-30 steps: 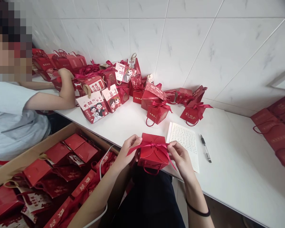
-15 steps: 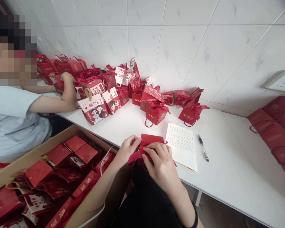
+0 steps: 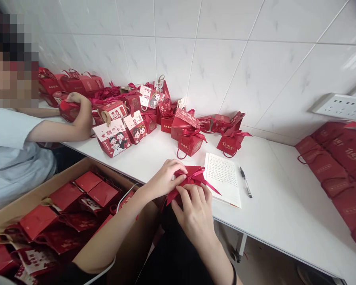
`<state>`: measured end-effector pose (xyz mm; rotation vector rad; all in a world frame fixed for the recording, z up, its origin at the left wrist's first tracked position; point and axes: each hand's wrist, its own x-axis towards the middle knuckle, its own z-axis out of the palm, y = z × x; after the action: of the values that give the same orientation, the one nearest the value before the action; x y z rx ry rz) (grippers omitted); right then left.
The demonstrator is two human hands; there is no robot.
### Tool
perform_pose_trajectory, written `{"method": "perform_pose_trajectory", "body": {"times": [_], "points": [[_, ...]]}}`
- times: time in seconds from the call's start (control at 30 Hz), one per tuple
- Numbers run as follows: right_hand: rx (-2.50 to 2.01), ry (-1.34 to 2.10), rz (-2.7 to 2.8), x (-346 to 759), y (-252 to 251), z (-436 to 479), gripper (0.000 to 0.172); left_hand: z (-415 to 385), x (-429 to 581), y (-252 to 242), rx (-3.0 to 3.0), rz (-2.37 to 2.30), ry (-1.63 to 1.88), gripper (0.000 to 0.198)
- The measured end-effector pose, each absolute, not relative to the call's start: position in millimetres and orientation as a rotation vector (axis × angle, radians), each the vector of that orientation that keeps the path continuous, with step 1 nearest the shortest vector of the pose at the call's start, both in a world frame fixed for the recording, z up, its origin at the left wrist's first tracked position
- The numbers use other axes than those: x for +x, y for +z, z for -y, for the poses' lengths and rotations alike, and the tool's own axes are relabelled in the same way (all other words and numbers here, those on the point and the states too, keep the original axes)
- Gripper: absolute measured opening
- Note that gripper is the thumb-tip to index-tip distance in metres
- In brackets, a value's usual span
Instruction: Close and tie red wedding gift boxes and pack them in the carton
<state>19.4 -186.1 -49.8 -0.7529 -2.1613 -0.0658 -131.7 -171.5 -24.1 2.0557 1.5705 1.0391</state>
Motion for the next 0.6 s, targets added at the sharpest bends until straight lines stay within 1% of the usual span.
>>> {"method": "perform_pose_trajectory", "body": {"times": [0.23,0.43,0.6], "points": [[-0.674,-0.008,2.024,12.4,-57.8,183.6,0.014,167.2,-131.7,-13.5,2.066,-1.58,0.923,0.018],[-0.577,-0.002,1.937,8.2,-64.8,183.3,0.011,162.7,-126.1,-12.5,2.03,-1.598,0.862,0.008],[-0.525,0.009,1.919,7.5,-66.4,180.6,0.009,160.2,-128.3,-20.7,1.958,-1.562,0.886,0.009]]}}
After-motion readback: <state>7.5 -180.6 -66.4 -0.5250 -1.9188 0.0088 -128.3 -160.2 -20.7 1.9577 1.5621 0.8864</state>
